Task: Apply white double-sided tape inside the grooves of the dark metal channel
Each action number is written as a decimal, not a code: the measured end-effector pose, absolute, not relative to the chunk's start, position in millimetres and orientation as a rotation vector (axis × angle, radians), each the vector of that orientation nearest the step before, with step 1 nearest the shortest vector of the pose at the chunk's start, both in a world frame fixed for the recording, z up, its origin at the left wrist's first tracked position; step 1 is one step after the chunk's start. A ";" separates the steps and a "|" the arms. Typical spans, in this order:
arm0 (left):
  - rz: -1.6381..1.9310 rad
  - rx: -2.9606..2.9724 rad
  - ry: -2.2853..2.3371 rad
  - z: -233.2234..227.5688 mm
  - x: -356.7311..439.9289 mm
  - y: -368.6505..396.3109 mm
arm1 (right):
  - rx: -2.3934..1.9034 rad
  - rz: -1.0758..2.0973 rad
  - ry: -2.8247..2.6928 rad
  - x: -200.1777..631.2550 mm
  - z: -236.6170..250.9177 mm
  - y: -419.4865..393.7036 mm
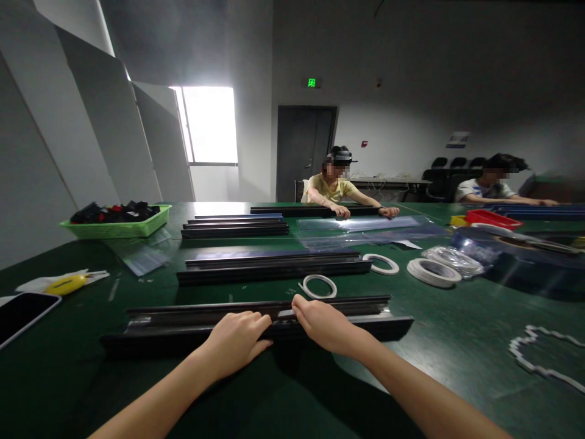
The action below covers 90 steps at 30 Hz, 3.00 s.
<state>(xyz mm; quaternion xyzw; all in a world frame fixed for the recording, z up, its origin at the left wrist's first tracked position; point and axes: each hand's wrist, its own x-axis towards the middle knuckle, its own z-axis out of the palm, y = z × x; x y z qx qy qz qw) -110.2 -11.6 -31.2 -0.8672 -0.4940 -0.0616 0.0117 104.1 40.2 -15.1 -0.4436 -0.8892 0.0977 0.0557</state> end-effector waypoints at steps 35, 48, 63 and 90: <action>-0.166 -2.559 -1.736 -28.1 -120.2 -13.3 | -1.321 0.404 -2.680 102.4 -11.3 37.8; -0.206 -2.643 -1.554 -28.6 -111.8 -13.9 | -1.336 0.409 -2.681 102.0 -12.1 37.9; -0.206 -2.679 -1.548 -31.5 -111.8 -13.6 | -1.339 0.336 -2.692 101.9 -14.3 39.3; -0.186 -2.672 -1.547 -31.6 -114.2 -12.5 | -1.343 0.336 -2.690 99.3 -15.1 40.8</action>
